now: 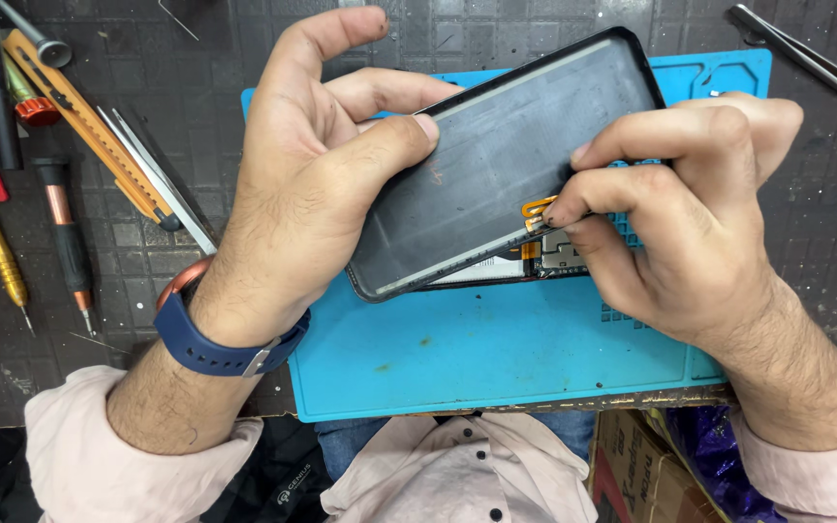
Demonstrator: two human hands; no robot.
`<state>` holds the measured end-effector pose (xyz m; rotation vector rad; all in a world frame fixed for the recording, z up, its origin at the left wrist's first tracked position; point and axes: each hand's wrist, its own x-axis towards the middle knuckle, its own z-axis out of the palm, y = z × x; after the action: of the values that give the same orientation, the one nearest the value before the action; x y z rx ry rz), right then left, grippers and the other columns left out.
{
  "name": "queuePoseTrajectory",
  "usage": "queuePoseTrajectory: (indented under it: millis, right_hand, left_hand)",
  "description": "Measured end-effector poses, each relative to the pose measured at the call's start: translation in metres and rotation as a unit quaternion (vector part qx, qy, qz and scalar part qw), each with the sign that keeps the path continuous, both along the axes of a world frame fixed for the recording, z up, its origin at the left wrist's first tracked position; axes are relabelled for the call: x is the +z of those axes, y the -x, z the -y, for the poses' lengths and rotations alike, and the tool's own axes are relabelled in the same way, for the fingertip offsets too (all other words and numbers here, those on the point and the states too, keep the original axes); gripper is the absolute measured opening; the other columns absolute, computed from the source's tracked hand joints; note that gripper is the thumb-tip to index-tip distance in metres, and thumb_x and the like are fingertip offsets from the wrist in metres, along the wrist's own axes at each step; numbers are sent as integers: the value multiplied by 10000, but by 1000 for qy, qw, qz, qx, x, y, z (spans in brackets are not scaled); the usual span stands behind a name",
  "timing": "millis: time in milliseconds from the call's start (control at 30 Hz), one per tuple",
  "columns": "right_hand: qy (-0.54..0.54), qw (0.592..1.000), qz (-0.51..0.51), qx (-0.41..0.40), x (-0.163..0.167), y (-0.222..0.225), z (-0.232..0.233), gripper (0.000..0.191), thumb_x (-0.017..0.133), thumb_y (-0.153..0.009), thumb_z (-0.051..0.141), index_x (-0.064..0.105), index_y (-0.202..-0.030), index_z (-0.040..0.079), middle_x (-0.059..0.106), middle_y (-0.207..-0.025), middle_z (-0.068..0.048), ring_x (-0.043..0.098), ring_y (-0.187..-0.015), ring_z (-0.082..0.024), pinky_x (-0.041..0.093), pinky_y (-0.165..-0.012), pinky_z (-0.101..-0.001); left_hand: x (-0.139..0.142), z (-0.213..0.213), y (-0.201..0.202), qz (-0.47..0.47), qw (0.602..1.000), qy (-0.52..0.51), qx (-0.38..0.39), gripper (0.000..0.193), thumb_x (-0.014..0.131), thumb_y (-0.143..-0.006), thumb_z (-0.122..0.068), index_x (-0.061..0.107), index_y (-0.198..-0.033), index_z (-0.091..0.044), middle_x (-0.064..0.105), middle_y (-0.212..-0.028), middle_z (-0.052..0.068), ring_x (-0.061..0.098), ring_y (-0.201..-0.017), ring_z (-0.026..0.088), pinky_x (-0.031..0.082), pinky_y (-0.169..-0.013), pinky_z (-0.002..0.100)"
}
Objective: The person reassembles a disassembled smartphone on a blue repair mat. They use tweezers and a metal pry bar to reconnect a flex cable and seat the camera module, then align the back cover and press it onto the phone body, pressing along the edges by hand.
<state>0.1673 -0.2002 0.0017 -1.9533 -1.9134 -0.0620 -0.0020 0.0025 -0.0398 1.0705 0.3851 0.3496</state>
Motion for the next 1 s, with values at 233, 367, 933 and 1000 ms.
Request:
queuePoseTrajectory:
  millis: [233, 367, 933, 1000]
  right_hand:
    - [9, 1000, -26, -10, -1, 3, -2, 216, 845, -848, 14, 675, -903, 136, 653, -1095, -14, 445, -1027, -261, 300, -918, -448]
    - [14, 998, -51, -17, 2, 4, -3, 196, 847, -853, 33, 692, -901, 142, 647, -1077, -9, 454, -1023, -249, 295, -923, -441]
    - [20, 997, -72, -20, 12, 3, -5, 170, 878, -833, 109, 740, -932, 124, 680, -1023, -25, 476, -1013, -250, 313, -934, -418]
    - [22, 996, -83, -24, 13, 3, -4, 174, 883, -825, 100, 744, -927, 122, 679, -1024, -27, 480, -1007, -249, 312, -930, -415]
  left_hand:
    - [-3, 4, -4, -53, 999, -2, 8, 621, 629, -934, 37, 309, -1467, 49, 735, -1166, 204, 720, -966, 162, 622, -856, 290]
    - [-2, 3, -5, -50, 999, 8, 11, 611, 628, -936, 36, 311, -1458, 53, 736, -1165, 205, 719, -972, 157, 617, -868, 285]
    - [-5, 2, 2, -14, 1000, -1, 9, 559, 622, -1016, 32, 301, -1473, 13, 702, -1268, 218, 730, -1051, 180, 629, -915, 300]
    - [-4, 3, 2, -10, 1000, -10, 7, 558, 620, -1020, 38, 301, -1477, 11, 706, -1266, 220, 732, -1049, 181, 629, -910, 301]
